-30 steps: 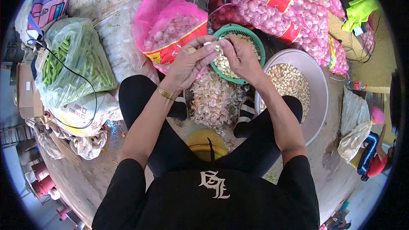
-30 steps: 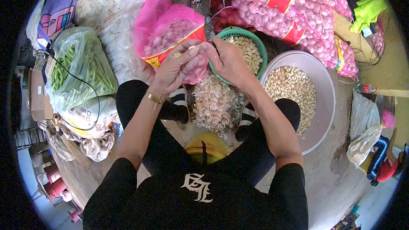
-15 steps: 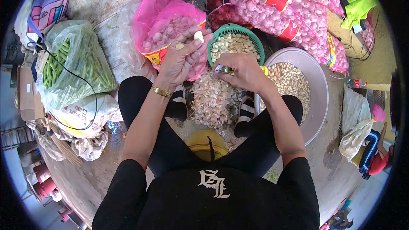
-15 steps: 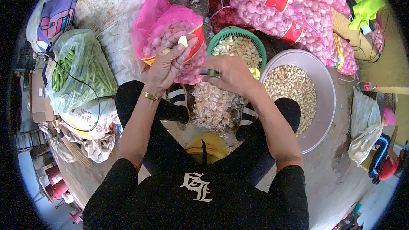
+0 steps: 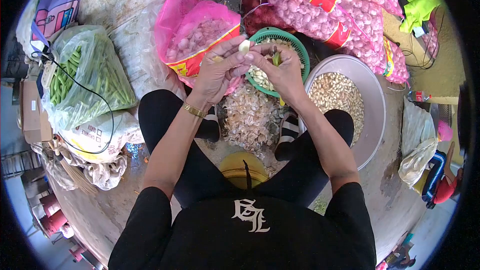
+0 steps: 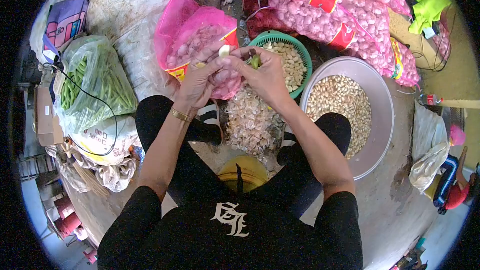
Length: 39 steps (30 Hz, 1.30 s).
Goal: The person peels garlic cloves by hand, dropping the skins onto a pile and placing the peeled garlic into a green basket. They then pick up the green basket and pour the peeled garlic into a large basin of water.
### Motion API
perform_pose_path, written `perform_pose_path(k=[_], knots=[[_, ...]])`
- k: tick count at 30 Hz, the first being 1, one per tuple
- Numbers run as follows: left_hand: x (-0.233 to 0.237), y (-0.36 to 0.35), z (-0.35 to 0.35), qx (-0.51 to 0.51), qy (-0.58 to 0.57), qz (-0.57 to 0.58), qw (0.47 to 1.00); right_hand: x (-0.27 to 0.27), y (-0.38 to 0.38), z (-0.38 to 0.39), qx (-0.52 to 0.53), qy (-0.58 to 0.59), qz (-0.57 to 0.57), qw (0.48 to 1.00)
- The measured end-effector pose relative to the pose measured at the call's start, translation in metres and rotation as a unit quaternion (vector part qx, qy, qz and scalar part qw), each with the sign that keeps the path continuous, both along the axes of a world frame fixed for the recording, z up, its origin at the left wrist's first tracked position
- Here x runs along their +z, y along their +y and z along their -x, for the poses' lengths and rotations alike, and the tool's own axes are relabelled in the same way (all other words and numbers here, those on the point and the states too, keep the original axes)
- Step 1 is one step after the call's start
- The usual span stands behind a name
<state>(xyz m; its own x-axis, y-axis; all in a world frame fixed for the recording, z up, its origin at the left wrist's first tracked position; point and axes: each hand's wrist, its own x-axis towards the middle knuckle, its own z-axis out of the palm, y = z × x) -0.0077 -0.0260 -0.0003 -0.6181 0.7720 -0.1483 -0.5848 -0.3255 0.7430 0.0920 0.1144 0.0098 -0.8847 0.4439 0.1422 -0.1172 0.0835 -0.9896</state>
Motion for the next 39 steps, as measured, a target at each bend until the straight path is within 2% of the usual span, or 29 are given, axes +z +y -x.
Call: perform_pose_path(k=[2, 5, 9, 10, 12, 13, 15, 18, 23, 25, 28, 30, 32, 33, 35, 37, 39], knots=[[0.001, 0.001, -0.003, 0.01, 0.023, 0.008, 1.0, 0.008, -0.002, -0.002, 0.0, -0.059, 0.128, 0.99], [-0.003, 0.002, -0.004, 0.029, 0.072, 0.023, 0.997, 0.004, -0.001, -0.002, 0.007, -0.036, 0.121, 0.992], [-0.006, 0.004, -0.005, 0.055, 0.143, 0.065, 0.986, 0.001, -0.004, -0.001, 0.005, -0.062, 0.101, 0.993], [-0.006, 0.004, -0.006, 0.055, 0.143, 0.064, 0.986, -0.008, -0.004, 0.003, -0.012, -0.03, 0.074, 0.997], [-0.004, 0.005, -0.007, 0.047, 0.11, 0.068, 0.991, -0.017, -0.003, 0.008, -0.028, 0.002, 0.047, 0.999], [-0.005, 0.004, -0.007, 0.047, 0.11, 0.068, 0.991, -0.019, -0.003, 0.009, -0.021, -0.017, 0.08, 0.996], [-0.009, 0.003, -0.006, 0.005, 0.012, 0.002, 1.0, -0.018, -0.003, 0.01, -0.014, -0.036, 0.114, 0.993], [-0.011, 0.002, -0.005, -0.035, -0.01, -0.038, 0.999, -0.01, -0.002, 0.01, -0.02, -0.052, 0.149, 0.987], [-0.013, 0.016, -0.015, -0.01, -0.035, 0.006, 0.999, -0.024, 0.005, 0.011, -0.064, -0.041, 0.051, 0.996], [-0.015, 0.021, -0.013, -0.011, -0.033, 0.01, 0.999, -0.025, 0.009, 0.009, -0.068, -0.042, 0.051, 0.995], [-0.017, 0.031, -0.012, -0.026, 0.003, 0.069, 0.997, -0.032, 0.017, 0.006, -0.097, -0.039, 0.058, 0.993], [-0.023, 0.04, -0.013, -0.017, 0.068, 0.148, 0.987, -0.04, 0.03, 0.006, -0.119, -0.033, 0.064, 0.99], [-0.035, 0.046, -0.011, -0.01, 0.077, 0.134, 0.988, -0.051, 0.049, 0.003, -0.206, -0.097, -0.016, 0.974], [-0.037, 0.048, -0.01, -0.002, 0.089, 0.12, 0.989, -0.059, 0.056, 0.003, -0.207, -0.097, -0.017, 0.973], [-0.036, 0.045, -0.008, -0.013, 0.135, 0.117, 0.984, -0.071, 0.065, 0.006, -0.187, -0.076, -0.051, 0.978], [-0.038, 0.042, -0.005, -0.022, 0.178, 0.118, 0.977, -0.042, 0.046, 0.005, -0.157, -0.04, -0.005, 0.987], [-0.044, 0.039, -0.004, -0.054, 0.208, 0.095, 0.972, -0.023, 0.033, 0.002, -0.012, -0.024, -0.032, 0.999]])
